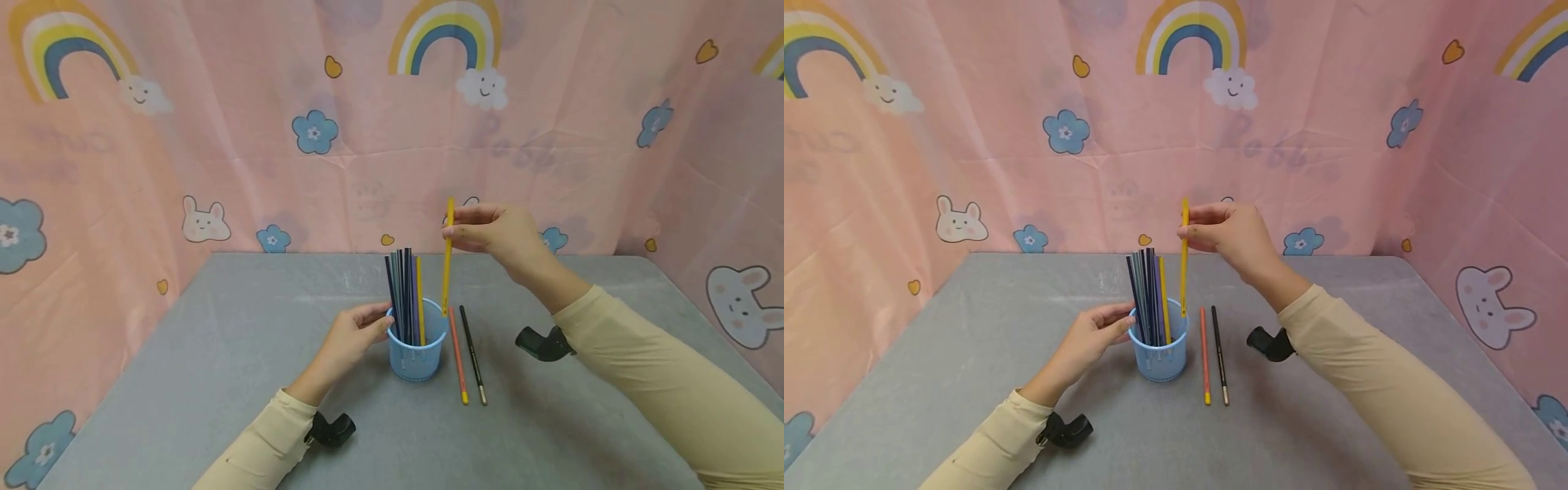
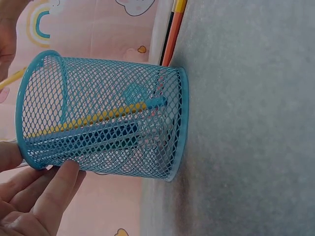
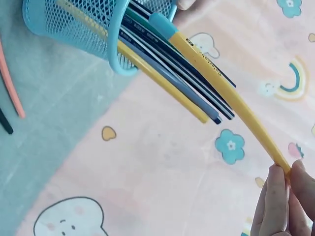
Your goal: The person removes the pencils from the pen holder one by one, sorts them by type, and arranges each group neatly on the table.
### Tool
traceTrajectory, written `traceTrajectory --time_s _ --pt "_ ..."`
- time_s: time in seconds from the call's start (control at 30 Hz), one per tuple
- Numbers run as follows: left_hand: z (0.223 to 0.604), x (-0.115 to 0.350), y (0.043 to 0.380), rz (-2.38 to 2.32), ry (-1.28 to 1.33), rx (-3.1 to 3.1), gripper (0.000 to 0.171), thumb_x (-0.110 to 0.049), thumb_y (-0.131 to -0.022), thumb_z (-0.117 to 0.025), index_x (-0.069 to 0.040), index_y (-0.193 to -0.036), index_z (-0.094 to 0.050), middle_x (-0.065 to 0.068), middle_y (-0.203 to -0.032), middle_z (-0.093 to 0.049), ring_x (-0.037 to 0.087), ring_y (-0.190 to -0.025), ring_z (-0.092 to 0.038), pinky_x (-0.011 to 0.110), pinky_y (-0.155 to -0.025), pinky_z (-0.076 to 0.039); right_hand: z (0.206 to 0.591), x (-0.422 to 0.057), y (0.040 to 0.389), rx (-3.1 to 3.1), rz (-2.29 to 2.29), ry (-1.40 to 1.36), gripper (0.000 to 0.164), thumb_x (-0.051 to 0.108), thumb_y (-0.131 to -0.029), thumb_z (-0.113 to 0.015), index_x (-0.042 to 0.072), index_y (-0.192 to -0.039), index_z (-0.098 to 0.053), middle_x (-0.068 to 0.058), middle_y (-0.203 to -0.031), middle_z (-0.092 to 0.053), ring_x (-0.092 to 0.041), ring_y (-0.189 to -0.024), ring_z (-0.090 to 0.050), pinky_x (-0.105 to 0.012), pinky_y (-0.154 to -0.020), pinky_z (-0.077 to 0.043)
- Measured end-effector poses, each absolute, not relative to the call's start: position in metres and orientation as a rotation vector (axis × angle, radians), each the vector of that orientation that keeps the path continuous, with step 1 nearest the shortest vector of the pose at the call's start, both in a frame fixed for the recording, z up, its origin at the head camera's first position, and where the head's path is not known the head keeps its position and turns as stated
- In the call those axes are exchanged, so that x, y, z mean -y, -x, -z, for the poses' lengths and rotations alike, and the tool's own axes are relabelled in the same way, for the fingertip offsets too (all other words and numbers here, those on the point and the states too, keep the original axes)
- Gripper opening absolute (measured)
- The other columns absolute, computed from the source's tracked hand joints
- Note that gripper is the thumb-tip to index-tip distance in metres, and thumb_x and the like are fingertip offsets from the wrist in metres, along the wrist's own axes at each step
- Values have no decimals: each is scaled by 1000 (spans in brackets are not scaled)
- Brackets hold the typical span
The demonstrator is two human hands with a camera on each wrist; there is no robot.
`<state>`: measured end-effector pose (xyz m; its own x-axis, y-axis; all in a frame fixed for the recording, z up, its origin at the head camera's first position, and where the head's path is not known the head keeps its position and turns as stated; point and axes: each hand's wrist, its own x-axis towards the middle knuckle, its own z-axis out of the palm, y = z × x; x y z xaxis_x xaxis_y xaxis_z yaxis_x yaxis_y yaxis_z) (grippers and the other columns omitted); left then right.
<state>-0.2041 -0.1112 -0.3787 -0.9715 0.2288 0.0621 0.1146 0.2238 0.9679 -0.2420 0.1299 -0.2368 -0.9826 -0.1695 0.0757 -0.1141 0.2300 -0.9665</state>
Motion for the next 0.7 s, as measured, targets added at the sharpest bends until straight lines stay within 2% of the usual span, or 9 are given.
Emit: traceTrajectory --time_s 0.2,0.4,0.57,0.7 --pt "378 112 203 -1878 -336 -2376 38 -10 -99 -59 6 -134 -57 24 -133 -62 33 -118 -65 34 -91 -61 235 -145 242 -2399 1945 261 46 15 -88 -76 -6 -126 -63 14 -91 -74 -3 -83 -74 -25 -82 -62" --pt "378 112 203 -1878 -328 -2383 38 -10 -99 -59 6 -134 -57 23 -133 -63 33 -117 -66 34 -91 -61 248 -161 244 -2445 1853 282 47 9 -89 -75 -12 -128 -60 16 -88 -74 -2 -82 -73 -24 -82 -62" --pt "378 112 204 -1898 -338 -2357 39 -9 -99 -60 6 -134 -57 24 -133 -62 34 -119 -64 35 -92 -60 267 -173 245 -2485 1738 182 46 14 -89 -75 -11 -125 -61 14 -84 -73 -2 -82 -72 -27 -83 -62" --pt "379 112 205 -1910 -341 -2349 39 -8 -99 -60 8 -134 -56 25 -133 -61 35 -120 -64 36 -93 -60 285 -180 246 -2501 1637 103 45 19 -90 -74 -8 -124 -62 9 -88 -75 -3 -83 -72 -28 -83 -62"
